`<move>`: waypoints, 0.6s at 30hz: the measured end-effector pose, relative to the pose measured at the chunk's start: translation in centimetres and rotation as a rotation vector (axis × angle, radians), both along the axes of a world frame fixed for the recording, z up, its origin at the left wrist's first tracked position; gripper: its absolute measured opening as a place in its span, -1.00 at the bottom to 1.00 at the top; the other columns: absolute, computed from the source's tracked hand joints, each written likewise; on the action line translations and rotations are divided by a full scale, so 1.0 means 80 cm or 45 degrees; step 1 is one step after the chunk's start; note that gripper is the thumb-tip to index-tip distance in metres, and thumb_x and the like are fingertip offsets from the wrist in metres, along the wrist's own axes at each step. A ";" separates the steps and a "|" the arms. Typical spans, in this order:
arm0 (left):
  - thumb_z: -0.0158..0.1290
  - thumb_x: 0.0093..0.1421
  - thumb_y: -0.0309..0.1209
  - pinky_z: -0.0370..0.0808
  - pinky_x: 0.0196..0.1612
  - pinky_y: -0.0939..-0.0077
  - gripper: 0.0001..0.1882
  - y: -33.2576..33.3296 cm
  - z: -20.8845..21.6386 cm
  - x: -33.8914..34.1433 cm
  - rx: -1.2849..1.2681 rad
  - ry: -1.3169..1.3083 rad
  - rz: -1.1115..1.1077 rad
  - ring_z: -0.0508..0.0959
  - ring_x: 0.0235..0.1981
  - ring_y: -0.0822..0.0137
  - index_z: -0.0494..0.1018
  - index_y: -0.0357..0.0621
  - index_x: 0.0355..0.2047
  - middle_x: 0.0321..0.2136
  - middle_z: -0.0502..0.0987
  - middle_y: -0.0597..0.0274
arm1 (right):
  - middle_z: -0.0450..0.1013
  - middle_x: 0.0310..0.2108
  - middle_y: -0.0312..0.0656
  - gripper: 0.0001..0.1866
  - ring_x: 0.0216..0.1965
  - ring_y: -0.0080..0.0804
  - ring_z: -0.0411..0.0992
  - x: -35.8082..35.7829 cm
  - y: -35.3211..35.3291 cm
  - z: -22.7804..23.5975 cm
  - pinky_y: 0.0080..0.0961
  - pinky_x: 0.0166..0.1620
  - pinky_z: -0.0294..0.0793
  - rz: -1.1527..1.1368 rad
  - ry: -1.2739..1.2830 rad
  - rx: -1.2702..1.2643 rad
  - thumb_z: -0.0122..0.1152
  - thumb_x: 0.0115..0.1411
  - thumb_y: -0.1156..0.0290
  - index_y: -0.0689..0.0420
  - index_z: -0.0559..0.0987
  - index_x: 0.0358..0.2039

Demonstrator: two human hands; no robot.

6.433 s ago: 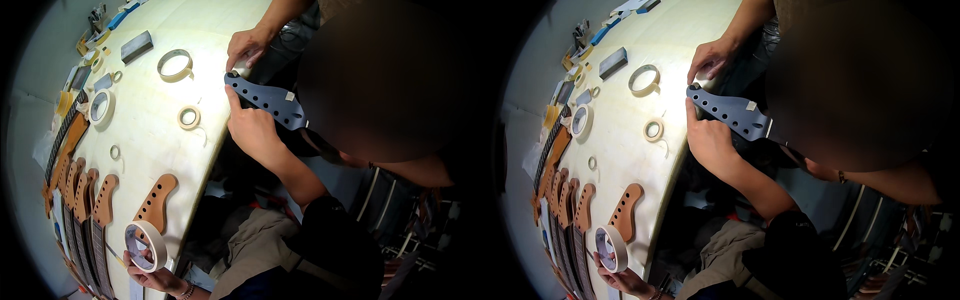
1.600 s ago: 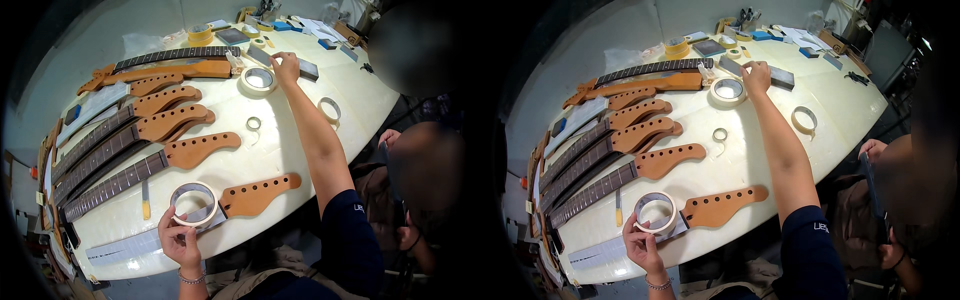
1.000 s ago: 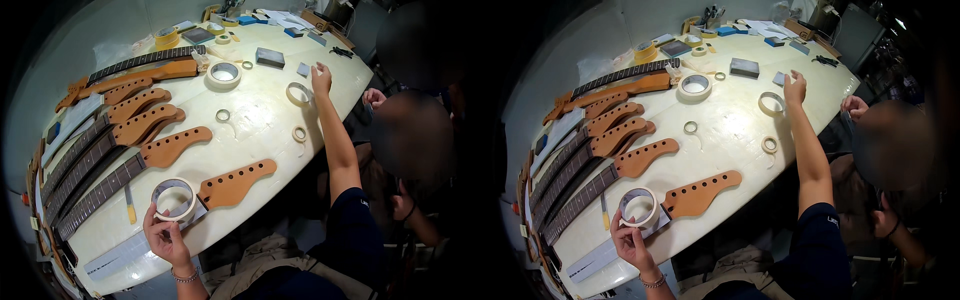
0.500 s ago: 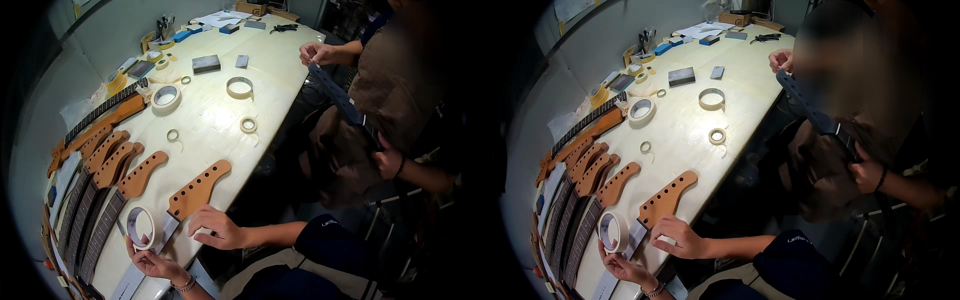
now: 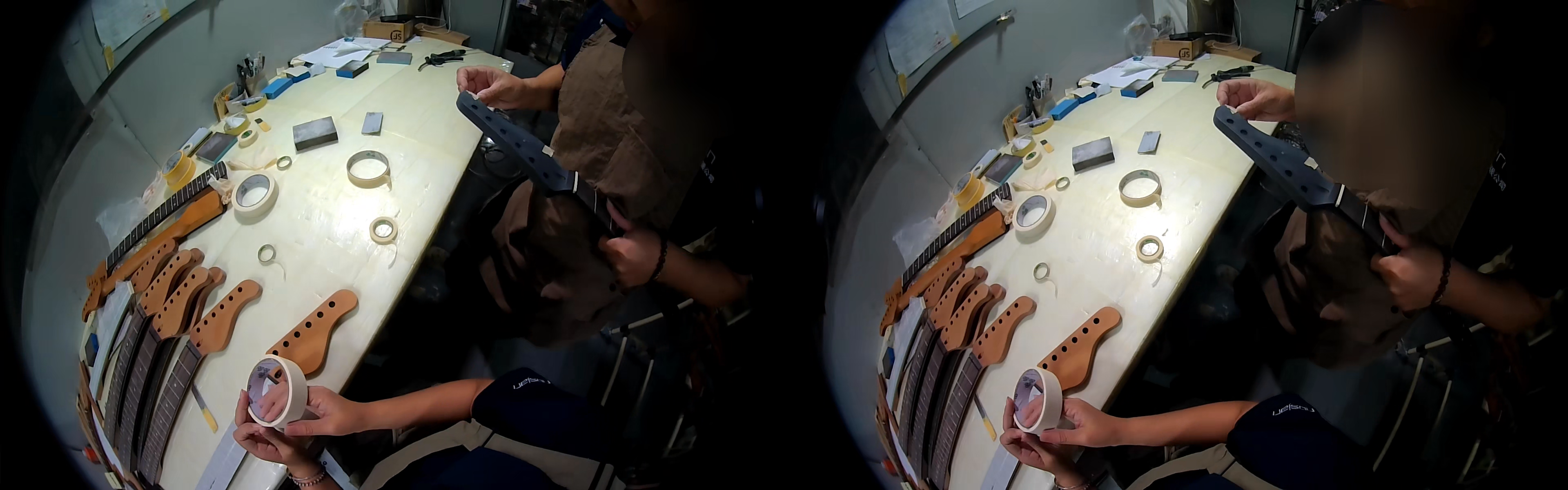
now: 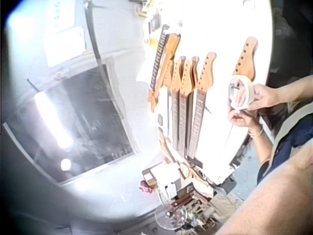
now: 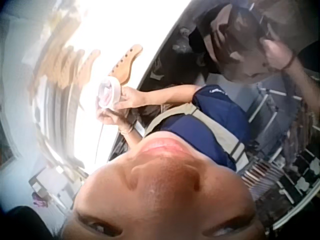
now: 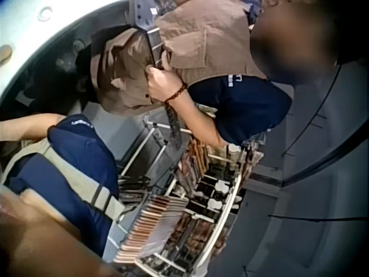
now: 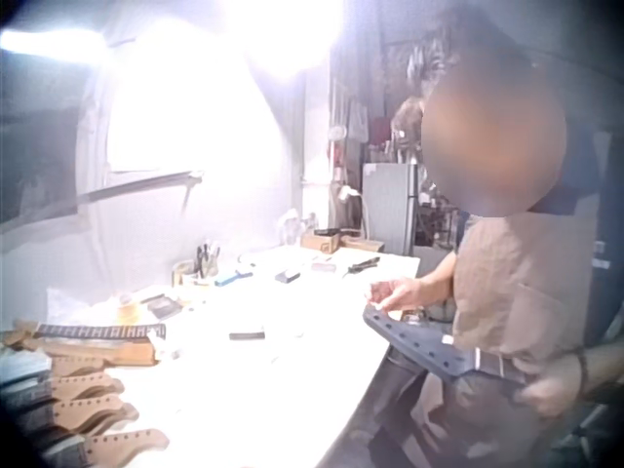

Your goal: The person applies masking tape to the edges of guitar necks and fretboards. They unroll the tape, press it along the wood, and use a utility knife to cut the tape at the ends. The person handles several necks, including a dark fretboard and a light maple neck, ensuring the tape covers the edges precisely.

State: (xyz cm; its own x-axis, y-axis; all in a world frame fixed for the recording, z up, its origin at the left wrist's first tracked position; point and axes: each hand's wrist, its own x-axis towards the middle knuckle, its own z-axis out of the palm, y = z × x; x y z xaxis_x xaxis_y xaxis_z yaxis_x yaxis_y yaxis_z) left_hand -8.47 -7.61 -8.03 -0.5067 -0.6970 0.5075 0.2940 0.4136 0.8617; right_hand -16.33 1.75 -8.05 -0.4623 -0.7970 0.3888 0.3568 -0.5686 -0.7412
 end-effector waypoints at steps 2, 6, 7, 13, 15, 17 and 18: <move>-0.09 0.22 -0.02 0.36 0.04 0.19 -0.60 0.004 0.002 -0.006 0.053 0.016 0.038 0.38 0.00 0.14 0.13 -0.09 -0.38 0.02 0.23 -0.06 | 0.31 -0.05 -0.16 -0.71 0.09 -0.31 0.23 -0.005 0.001 0.005 -0.33 0.20 0.06 -0.045 0.079 0.039 0.16 0.14 0.44 0.19 0.45 -0.12; -0.17 0.29 -0.12 0.37 0.03 0.26 -0.68 -0.007 -0.004 -0.001 -0.040 -0.023 0.112 0.40 -0.07 0.24 0.14 -0.13 -0.33 -0.03 0.23 0.06 | 0.34 -0.08 -0.15 -0.73 0.07 -0.27 0.27 -0.008 -0.010 0.006 -0.31 0.18 0.11 -0.251 0.377 -0.090 0.15 0.12 0.49 0.18 0.47 -0.13; -0.16 0.29 -0.13 0.37 0.01 0.31 -0.69 -0.008 -0.005 -0.001 -0.039 -0.008 0.120 0.40 -0.11 0.27 0.16 -0.13 -0.32 -0.06 0.23 0.10 | 0.35 -0.09 -0.15 -0.73 0.07 -0.25 0.27 -0.006 -0.011 0.006 -0.31 0.17 0.12 -0.286 0.413 -0.110 0.15 0.12 0.51 0.18 0.47 -0.13; -0.11 0.28 -0.28 0.33 -0.10 0.53 -0.79 -0.018 -0.013 0.004 -0.112 -0.114 0.151 0.38 -0.26 0.42 0.23 -0.17 -0.32 -0.26 0.28 0.21 | 0.38 -0.11 -0.14 -0.69 0.05 -0.17 0.31 -0.004 -0.020 0.001 -0.26 0.08 0.28 -0.572 0.444 -0.150 0.21 0.05 0.58 0.17 0.49 -0.14; -0.07 0.26 -0.35 0.33 -0.15 0.57 -0.83 -0.014 -0.010 0.001 -0.066 -0.121 0.152 0.37 -0.30 0.45 0.25 -0.19 -0.33 -0.32 0.30 0.24 | 0.39 -0.11 -0.15 -0.70 0.04 -0.15 0.33 -0.005 -0.024 -0.008 -0.26 0.05 0.31 -0.654 0.495 -0.140 0.24 0.03 0.57 0.17 0.50 -0.16; -0.02 0.23 -0.41 0.34 -0.22 0.62 -0.85 -0.010 -0.006 -0.004 -0.062 -0.107 0.185 0.36 -0.35 0.47 0.25 -0.21 -0.33 -0.37 0.30 0.26 | 0.39 -0.11 -0.15 -0.70 0.04 -0.14 0.33 -0.006 -0.027 -0.012 -0.25 0.04 0.33 -0.719 0.530 -0.136 0.26 0.02 0.56 0.17 0.52 -0.18; -0.02 0.23 -0.43 0.35 -0.22 0.62 -0.86 -0.008 -0.007 -0.006 -0.023 -0.084 0.180 0.37 -0.36 0.47 0.26 -0.21 -0.31 -0.36 0.31 0.26 | 0.39 -0.11 -0.16 -0.71 0.04 -0.14 0.33 -0.006 -0.027 -0.012 -0.25 0.04 0.33 -0.743 0.540 -0.138 0.26 0.01 0.56 0.17 0.52 -0.19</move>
